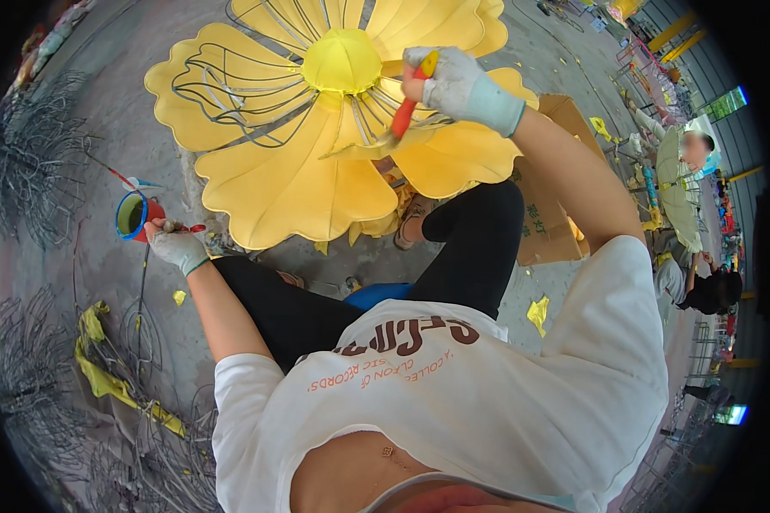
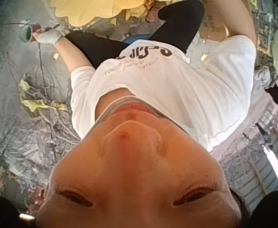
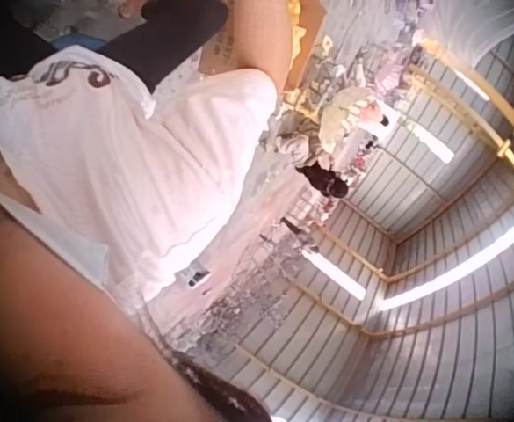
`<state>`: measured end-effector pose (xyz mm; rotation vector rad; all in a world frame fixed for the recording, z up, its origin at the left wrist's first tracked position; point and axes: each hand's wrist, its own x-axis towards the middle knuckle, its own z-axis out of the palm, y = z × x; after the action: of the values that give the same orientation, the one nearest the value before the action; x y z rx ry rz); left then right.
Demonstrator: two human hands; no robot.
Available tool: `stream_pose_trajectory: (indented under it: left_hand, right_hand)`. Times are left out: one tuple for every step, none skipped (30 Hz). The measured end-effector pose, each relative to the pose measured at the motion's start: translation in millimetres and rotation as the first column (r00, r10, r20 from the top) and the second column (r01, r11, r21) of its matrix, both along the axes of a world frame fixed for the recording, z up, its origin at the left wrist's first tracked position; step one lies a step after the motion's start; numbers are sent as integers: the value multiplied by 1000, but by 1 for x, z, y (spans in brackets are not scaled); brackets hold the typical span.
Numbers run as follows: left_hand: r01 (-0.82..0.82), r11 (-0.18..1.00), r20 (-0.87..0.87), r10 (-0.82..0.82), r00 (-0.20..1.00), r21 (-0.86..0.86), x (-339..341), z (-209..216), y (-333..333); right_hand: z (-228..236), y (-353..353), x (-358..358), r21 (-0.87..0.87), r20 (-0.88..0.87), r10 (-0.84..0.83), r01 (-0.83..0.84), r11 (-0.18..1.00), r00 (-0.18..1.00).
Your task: Painting the centers of large yellow decorative flowers with red paint using a paintbrush.
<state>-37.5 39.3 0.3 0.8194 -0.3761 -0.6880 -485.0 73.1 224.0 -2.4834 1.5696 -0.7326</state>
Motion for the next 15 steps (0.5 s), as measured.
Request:
stream_pose_trajectory:
  left_hand:
    - [13,1000,-19,-13,1000,-6,-3,-1,5]
    - [26,1000,-38,-27,999,-11,-6,-1,7]
    - [26,1000,-34,-27,999,-12,-7,-1,9]
    - [25,1000,-31,-26,999,-14,-7,-1,10]
    - [23,1000,-28,-24,999,-16,-6,-2,10]
    - [21,1000,-25,-21,999,-18,-6,-2,11]
    - [18,1000,-22,-18,1000,-21,-6,-3,12]
    - [18,1000,-19,-18,1000,-24,-6,-5,10]
    - [12,1000,-35,-13,999,-21,-7,-7,8]
    - [3,1000,-49,-3,999,-13,-5,-11,8]
    - [-3,1000,-66,2,998,-8,-7,-13,6]
    - [-8,1000,-83,8,996,-3,-6,-14,5]
    - [-11,1000,-84,11,996,-2,-7,-12,7]
    - [-18,1000,-88,19,996,12,-8,-11,8]
    - [-25,999,-92,27,995,27,-9,-10,9]
  right_hand:
    - [7,3,-5,-9,-7,-34,34,999,999]
    - [12,4,-9,-18,-14,-69,68,998,998]
    - [15,7,-8,-18,-10,-68,68,998,998]
    - [19,9,-4,-24,-60,-72,70,997,996]
    - [21,11,3,-30,-110,-75,72,997,991]
    - [23,12,11,-37,-160,-77,72,997,984]
    - [24,12,19,-43,-209,-79,71,997,975]
    - [21,7,27,-7,-250,-67,67,998,966]
    - [17,0,35,30,-291,-52,63,998,955]
    - [8,-11,42,30,-287,-47,58,998,957]
    - [3,-22,49,-3,-360,18,-20,1000,933]
    - [-3,-30,53,-30,-433,79,-101,994,898]
    - [-4,-32,60,-29,-434,81,-104,994,897]
    - [-6,-34,67,10,-387,60,-61,998,920]
    - [-7,-35,73,52,-341,36,-19,998,939]
